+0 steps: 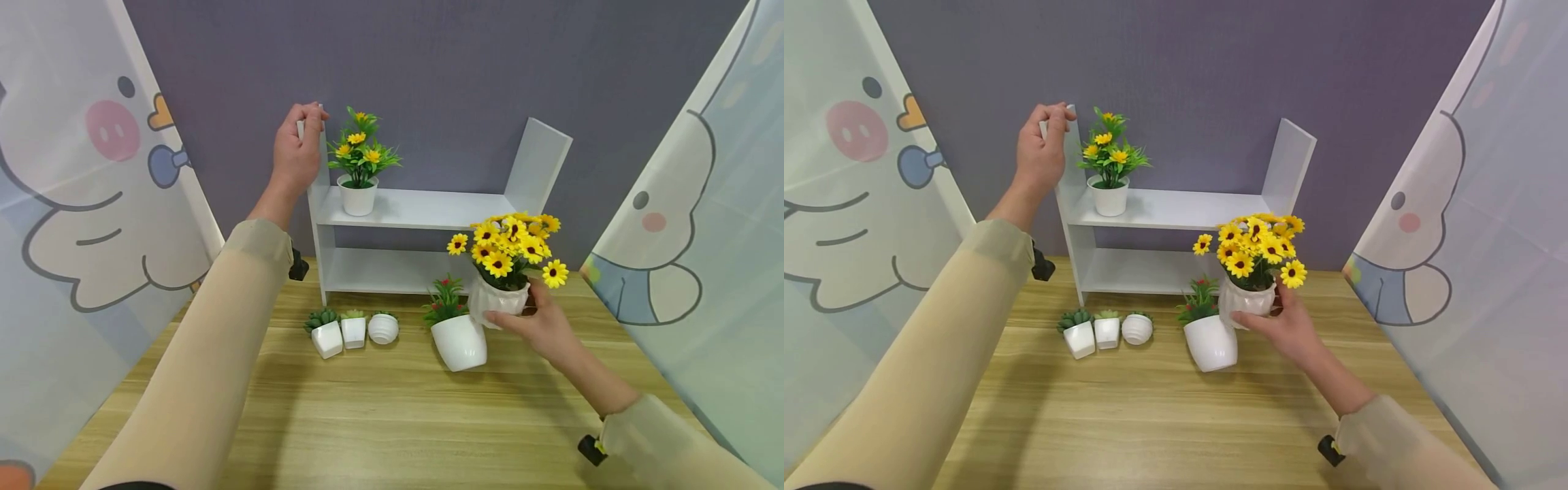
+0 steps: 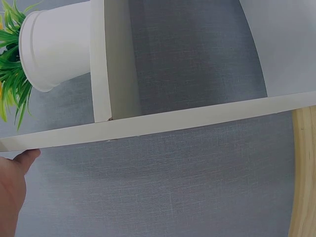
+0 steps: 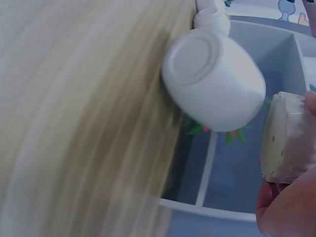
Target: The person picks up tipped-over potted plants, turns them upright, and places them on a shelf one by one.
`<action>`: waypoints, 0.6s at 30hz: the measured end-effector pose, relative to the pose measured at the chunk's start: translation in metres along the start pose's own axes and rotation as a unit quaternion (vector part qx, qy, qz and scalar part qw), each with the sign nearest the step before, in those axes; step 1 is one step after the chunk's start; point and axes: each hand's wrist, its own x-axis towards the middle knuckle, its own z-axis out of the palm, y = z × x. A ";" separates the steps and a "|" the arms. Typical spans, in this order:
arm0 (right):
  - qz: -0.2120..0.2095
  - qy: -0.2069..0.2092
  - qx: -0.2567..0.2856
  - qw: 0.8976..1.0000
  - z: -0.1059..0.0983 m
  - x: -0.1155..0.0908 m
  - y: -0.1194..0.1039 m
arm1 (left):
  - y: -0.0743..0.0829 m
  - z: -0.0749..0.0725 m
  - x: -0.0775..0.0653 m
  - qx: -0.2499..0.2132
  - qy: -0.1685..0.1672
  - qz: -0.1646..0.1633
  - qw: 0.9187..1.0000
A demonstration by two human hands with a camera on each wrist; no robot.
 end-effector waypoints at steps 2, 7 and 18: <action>-0.002 0.002 0.011 1.000 0.000 0.002 -0.005 | 0.000 0.000 0.000 -0.002 0.000 0.000 1.000; 0.005 0.009 -0.001 1.000 0.001 0.008 -0.019 | 0.000 0.000 0.000 -0.003 -0.001 0.001 1.000; -0.010 0.024 -0.032 0.999 0.003 0.025 -0.054 | -0.001 0.000 0.000 0.005 -0.001 -0.008 1.000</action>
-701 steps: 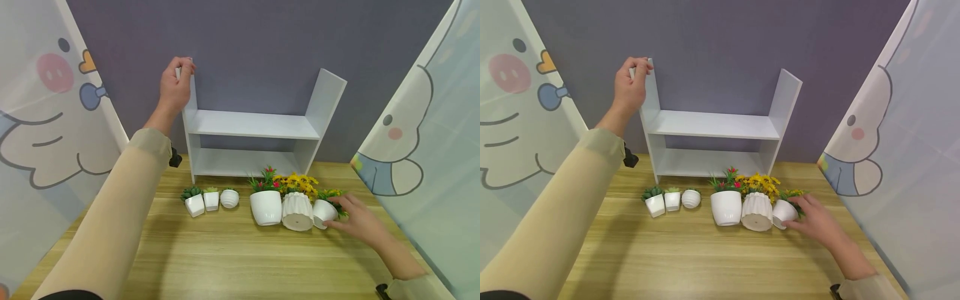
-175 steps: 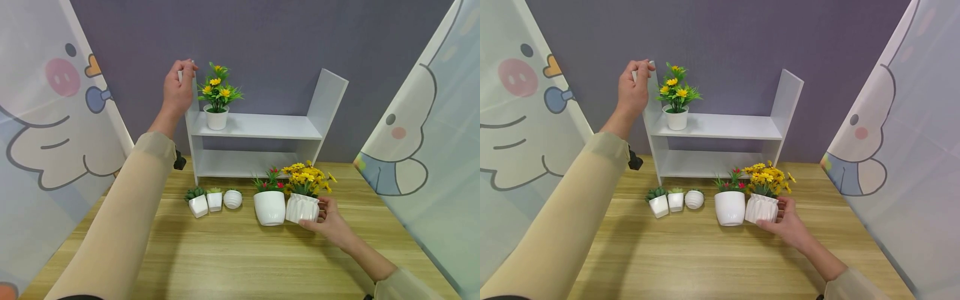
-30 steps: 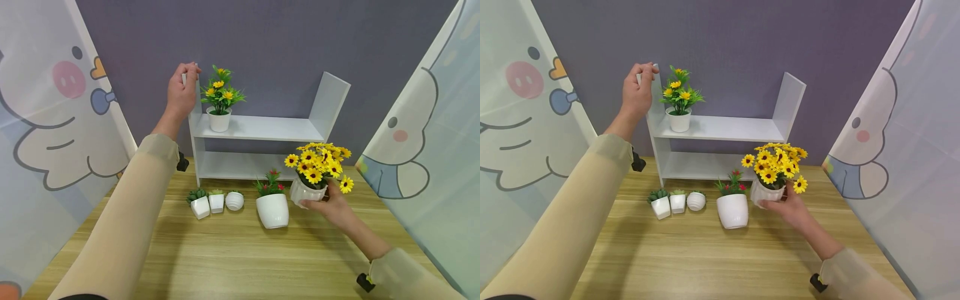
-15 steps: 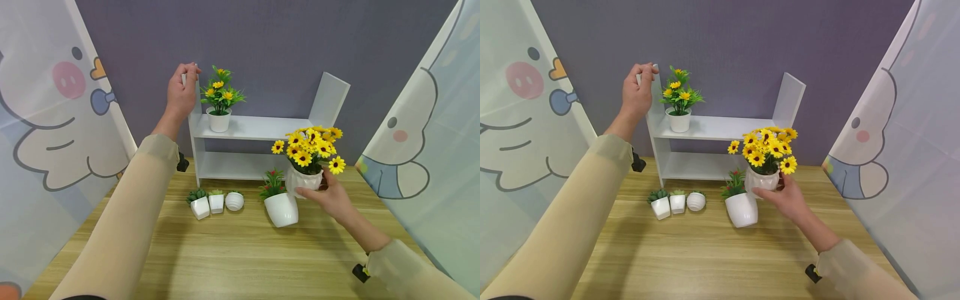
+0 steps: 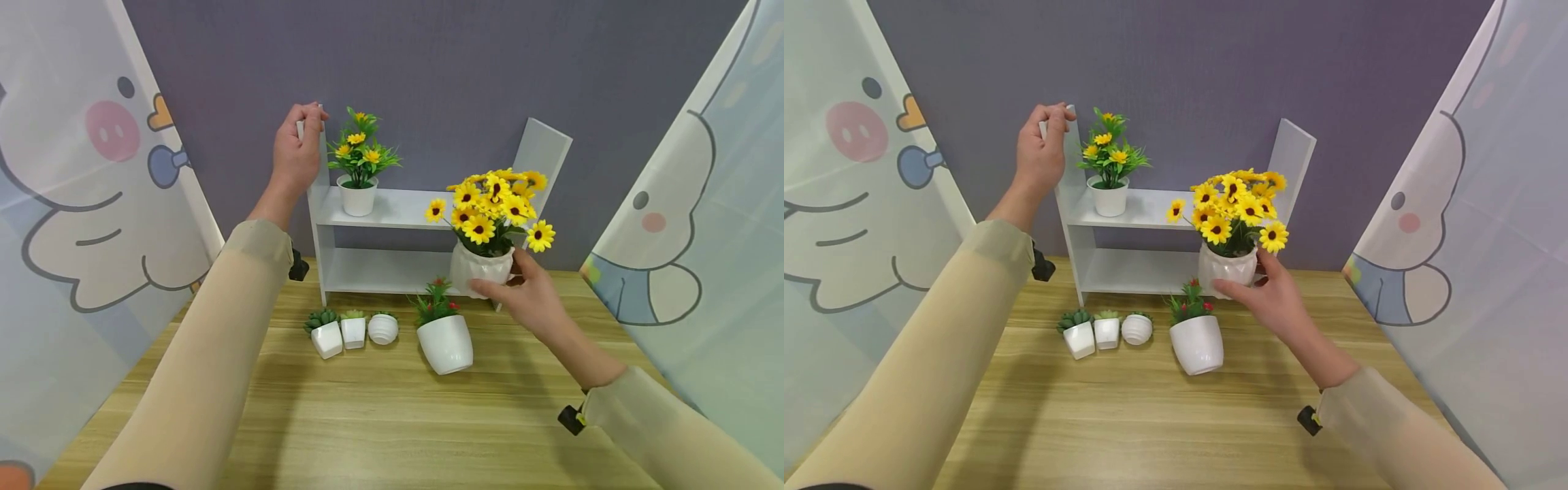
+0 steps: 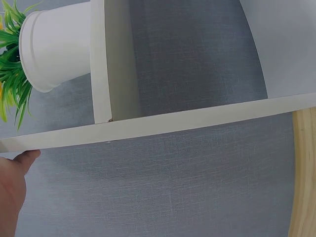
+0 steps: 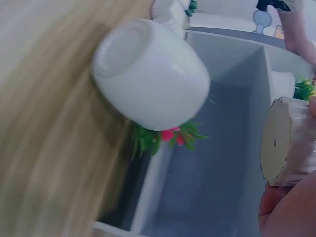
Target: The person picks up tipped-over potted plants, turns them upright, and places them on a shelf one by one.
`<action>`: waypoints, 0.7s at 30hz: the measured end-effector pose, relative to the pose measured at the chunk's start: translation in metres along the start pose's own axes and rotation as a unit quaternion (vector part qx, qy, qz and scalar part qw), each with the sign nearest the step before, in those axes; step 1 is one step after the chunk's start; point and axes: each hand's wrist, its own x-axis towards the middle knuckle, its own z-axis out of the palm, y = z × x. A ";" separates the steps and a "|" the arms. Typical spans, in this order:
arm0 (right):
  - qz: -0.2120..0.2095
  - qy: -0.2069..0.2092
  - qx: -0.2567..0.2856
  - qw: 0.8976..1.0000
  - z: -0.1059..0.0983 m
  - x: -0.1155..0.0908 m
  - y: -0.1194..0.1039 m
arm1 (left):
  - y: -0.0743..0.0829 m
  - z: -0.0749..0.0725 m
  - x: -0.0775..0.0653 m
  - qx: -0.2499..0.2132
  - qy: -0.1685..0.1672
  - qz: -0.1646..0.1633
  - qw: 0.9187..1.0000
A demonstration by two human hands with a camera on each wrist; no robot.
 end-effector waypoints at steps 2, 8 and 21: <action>-0.006 0.005 -0.002 1.000 0.000 0.005 -0.008 | 0.000 0.000 0.000 -0.002 0.000 0.000 1.000; 0.007 0.006 -0.010 1.000 -0.001 0.022 -0.030 | 0.000 0.000 0.001 -0.008 0.001 0.000 1.000; 0.012 0.012 0.003 1.000 0.006 0.060 -0.053 | 0.012 -0.003 -0.015 0.000 0.007 -0.004 1.000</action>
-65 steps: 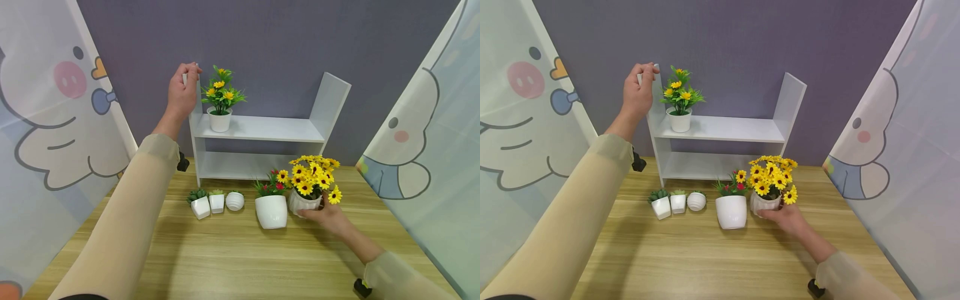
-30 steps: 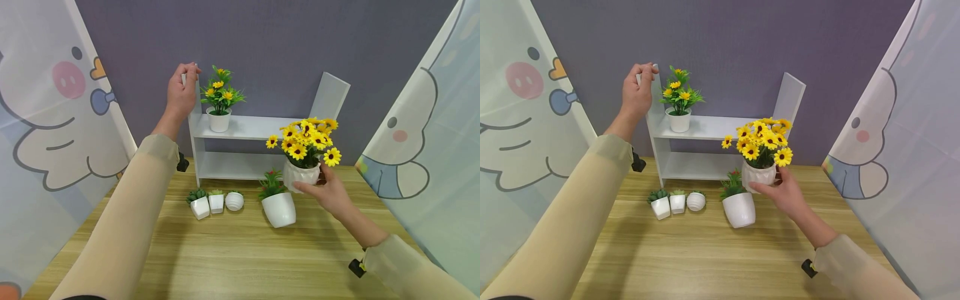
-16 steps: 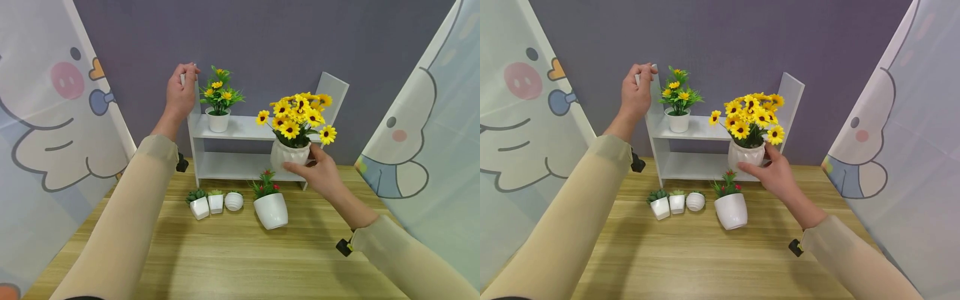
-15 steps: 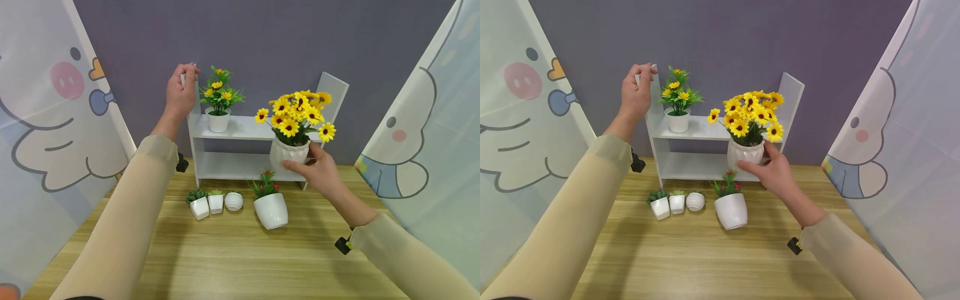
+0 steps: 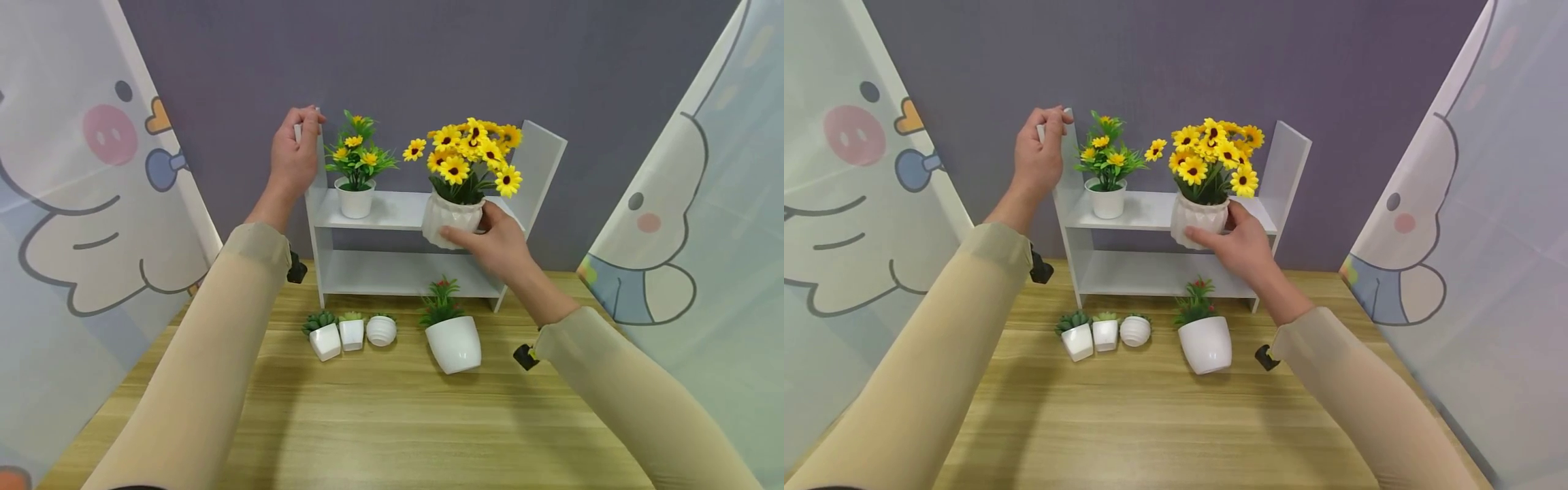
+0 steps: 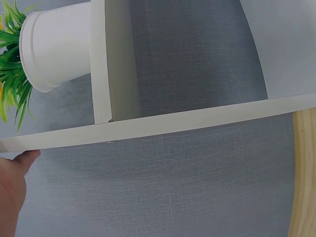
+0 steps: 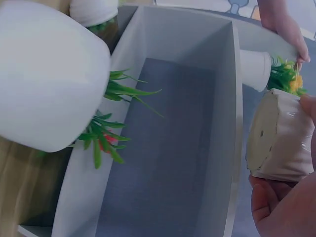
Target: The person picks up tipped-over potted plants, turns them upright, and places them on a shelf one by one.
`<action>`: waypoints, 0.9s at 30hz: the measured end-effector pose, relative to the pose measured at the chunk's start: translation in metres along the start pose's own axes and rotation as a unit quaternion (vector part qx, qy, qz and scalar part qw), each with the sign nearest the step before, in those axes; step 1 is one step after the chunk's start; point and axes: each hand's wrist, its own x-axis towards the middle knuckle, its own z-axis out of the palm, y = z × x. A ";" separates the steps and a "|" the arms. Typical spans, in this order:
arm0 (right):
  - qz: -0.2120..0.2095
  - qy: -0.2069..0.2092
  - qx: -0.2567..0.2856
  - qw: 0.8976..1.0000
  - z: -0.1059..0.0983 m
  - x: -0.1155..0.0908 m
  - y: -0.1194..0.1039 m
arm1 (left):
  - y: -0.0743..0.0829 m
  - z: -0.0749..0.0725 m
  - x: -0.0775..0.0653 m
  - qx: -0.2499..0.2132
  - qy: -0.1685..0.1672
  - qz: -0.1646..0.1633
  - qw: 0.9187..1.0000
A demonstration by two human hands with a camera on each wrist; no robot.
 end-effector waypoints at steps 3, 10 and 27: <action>0.003 -0.010 0.001 1.000 0.004 0.009 -0.002 | 0.000 0.000 0.000 0.001 0.000 -0.003 1.000; 0.010 -0.029 -0.043 0.999 0.010 0.028 -0.005 | -0.001 0.000 0.000 -0.005 0.002 0.005 1.000; 0.018 -0.027 -0.090 0.995 0.018 0.065 -0.004 | -0.001 0.000 0.003 -0.006 0.003 0.017 1.000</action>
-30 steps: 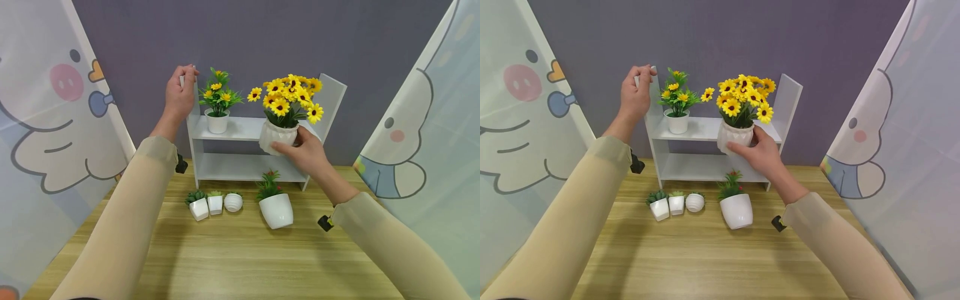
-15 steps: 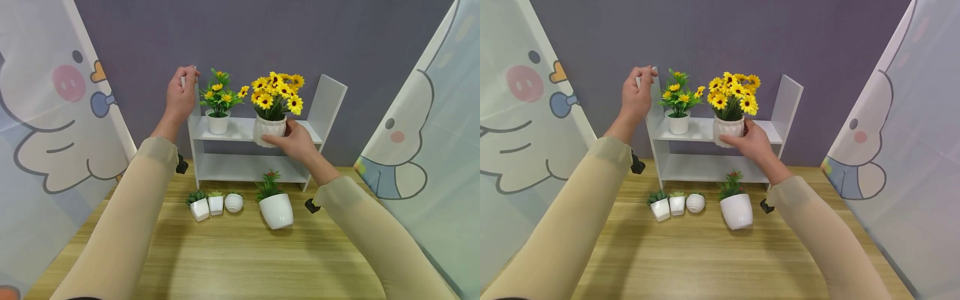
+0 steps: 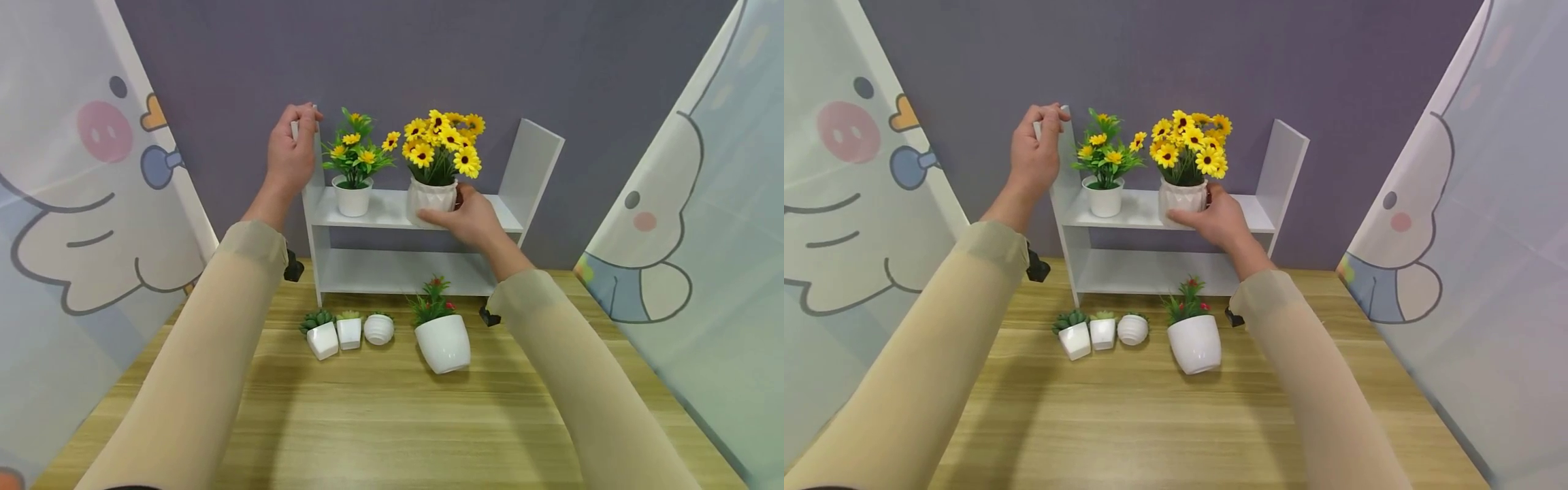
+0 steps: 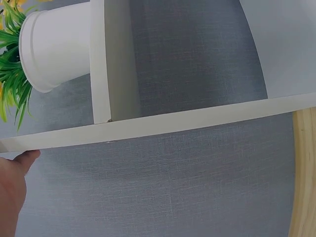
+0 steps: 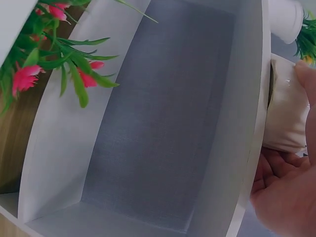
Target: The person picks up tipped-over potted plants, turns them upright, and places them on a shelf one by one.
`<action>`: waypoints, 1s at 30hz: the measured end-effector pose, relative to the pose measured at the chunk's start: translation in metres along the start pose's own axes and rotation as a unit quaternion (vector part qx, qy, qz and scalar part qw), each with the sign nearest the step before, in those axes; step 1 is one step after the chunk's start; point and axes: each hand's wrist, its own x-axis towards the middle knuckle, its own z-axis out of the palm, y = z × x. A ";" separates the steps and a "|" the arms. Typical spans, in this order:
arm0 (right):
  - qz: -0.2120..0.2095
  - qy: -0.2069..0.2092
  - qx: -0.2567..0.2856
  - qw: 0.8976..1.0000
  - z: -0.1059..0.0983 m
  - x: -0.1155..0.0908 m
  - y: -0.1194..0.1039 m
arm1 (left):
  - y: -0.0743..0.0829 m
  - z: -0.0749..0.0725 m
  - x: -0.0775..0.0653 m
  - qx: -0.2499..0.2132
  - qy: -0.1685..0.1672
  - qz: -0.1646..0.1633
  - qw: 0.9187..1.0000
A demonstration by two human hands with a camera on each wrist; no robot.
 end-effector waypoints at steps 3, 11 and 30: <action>-0.002 0.004 -0.003 1.000 0.002 0.004 0.000 | 0.000 0.000 0.001 -0.004 -0.003 0.000 1.000; -0.005 0.012 0.026 1.000 0.013 0.012 -0.004 | -0.003 -0.001 0.001 -0.002 0.001 -0.007 1.000; 0.029 0.061 0.032 0.997 0.030 0.019 -0.010 | -0.002 0.002 0.002 -0.013 0.004 -0.004 1.000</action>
